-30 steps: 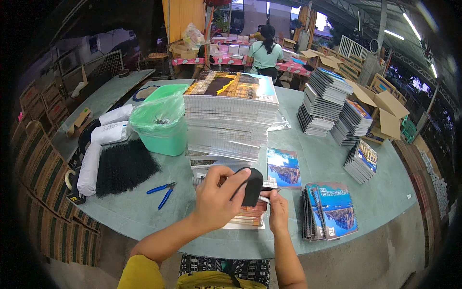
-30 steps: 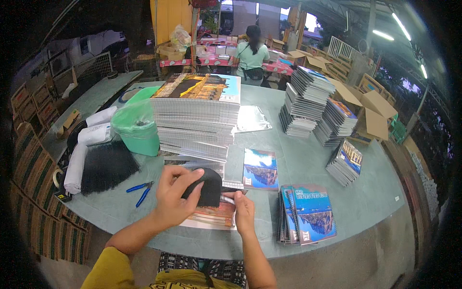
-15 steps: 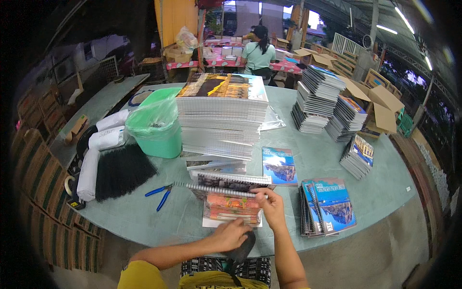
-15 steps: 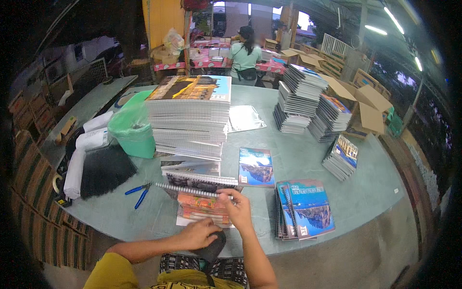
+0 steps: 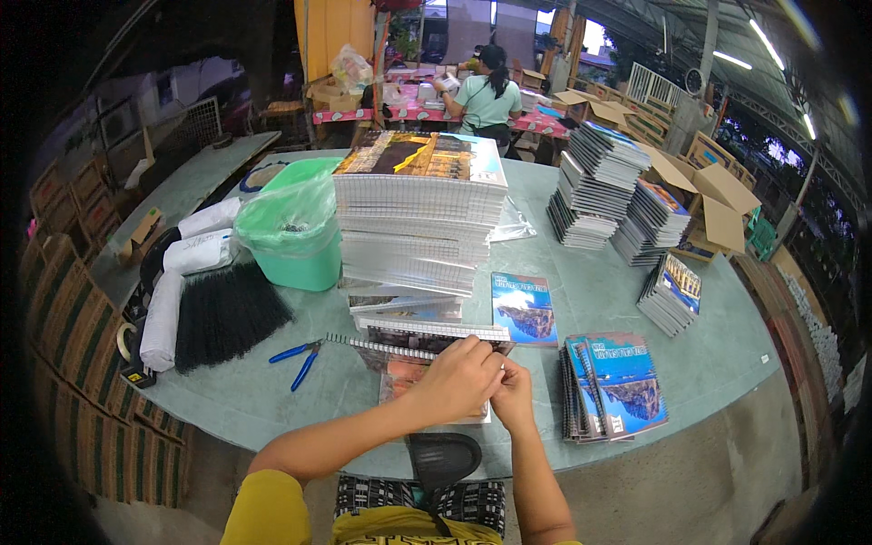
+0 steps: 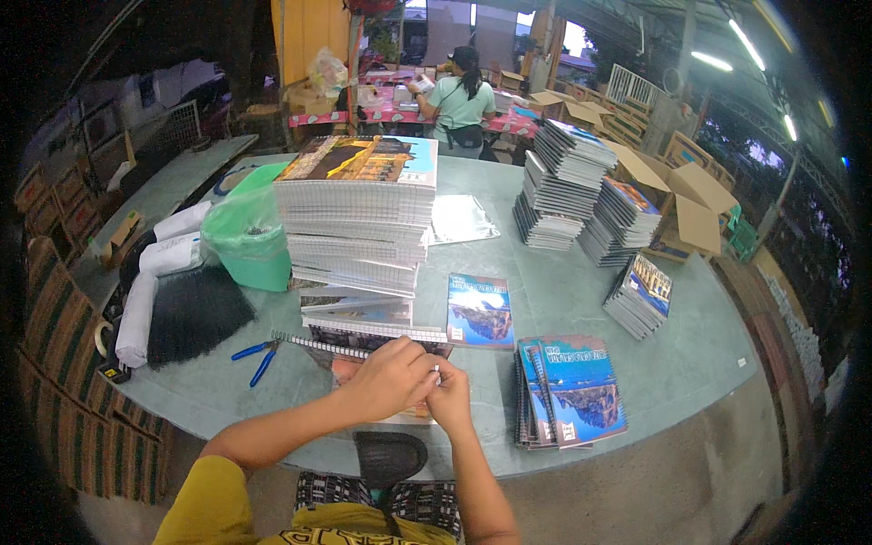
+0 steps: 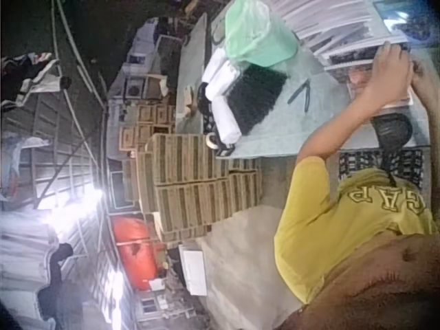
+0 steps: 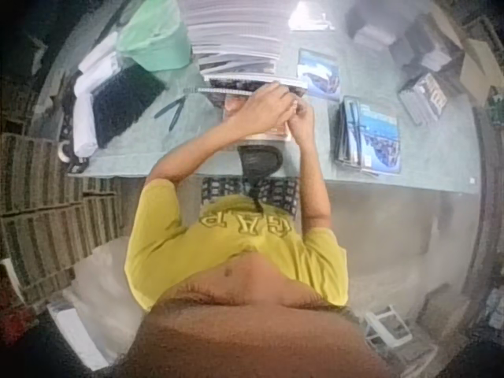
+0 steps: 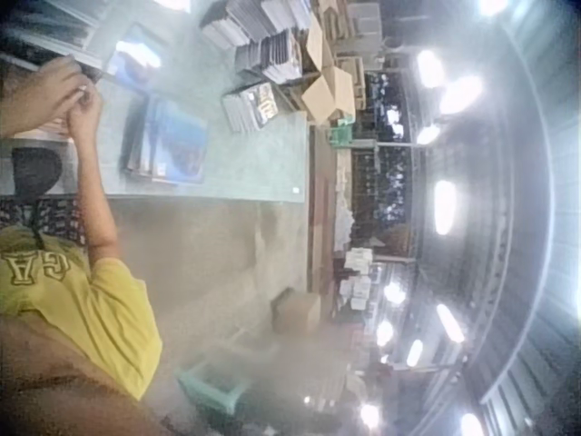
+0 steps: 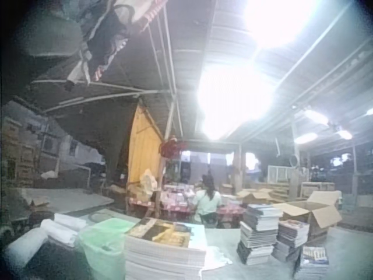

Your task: The person binds notebooks by manually threading a plastic spiral coil through pre-punched holes in a stack of paper and covers, then using a small blue tool to trim and crimp the ends of the coil.

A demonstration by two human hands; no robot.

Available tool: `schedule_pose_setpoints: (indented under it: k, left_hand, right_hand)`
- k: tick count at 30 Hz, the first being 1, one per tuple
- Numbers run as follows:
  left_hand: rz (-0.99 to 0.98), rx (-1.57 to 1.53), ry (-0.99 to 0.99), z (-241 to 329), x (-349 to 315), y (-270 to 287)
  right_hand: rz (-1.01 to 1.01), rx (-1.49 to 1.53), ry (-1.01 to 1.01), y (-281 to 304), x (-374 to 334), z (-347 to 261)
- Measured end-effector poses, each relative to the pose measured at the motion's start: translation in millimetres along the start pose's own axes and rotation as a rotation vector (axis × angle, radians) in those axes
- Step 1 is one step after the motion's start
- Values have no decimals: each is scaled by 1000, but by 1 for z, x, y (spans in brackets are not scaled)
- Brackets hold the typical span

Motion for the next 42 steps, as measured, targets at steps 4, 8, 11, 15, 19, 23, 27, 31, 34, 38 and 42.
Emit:
schedule_pose_setpoints:
  k: [4,8,11,15,19,23,27,31,34,38,42]
  left_hand:
    - [27,-86,56,-9,4,-5]
    - [-10,-168,153,-20,16,-3]
    - [1,-131,158,-23,16,2]
    - [-31,0,71,-19,-29,35]
    - [-396,246,556,-139,-156,72]
    - [-444,592,859,-238,-269,111]
    - [-466,585,924,-241,-278,101]
    - [-309,27,1078,-204,-249,80]
    - [-128,-869,1272,-129,-180,74]
    - [-135,-846,1200,-131,-170,65]
    - [-147,-752,1149,-128,-157,71]
  right_hand:
    - [55,28,37,4,3,6]
    - [90,-92,105,8,6,20]
    - [66,-85,63,12,13,23]
    - [-49,-67,-47,14,24,-9]
    - [-274,-677,333,-26,18,-90]
    - [-447,-790,484,-120,10,-115]
    - [-451,-715,495,-174,28,-94]
    - [-384,-653,283,-173,64,-77]
    - [-409,-578,269,-171,64,-64]
    - [-556,-546,240,-184,57,-72]
    - [-623,-494,206,-184,50,-74]
Point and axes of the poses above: each hand's wrist, its own x-axis towards the middle knuckle, its own y-axis out of the back of the hand, z = x × y, the point moved 9 cm from there along x, towards the middle knuckle, and after that the axes turned 4 degrees about z, right-handed, at the moved point
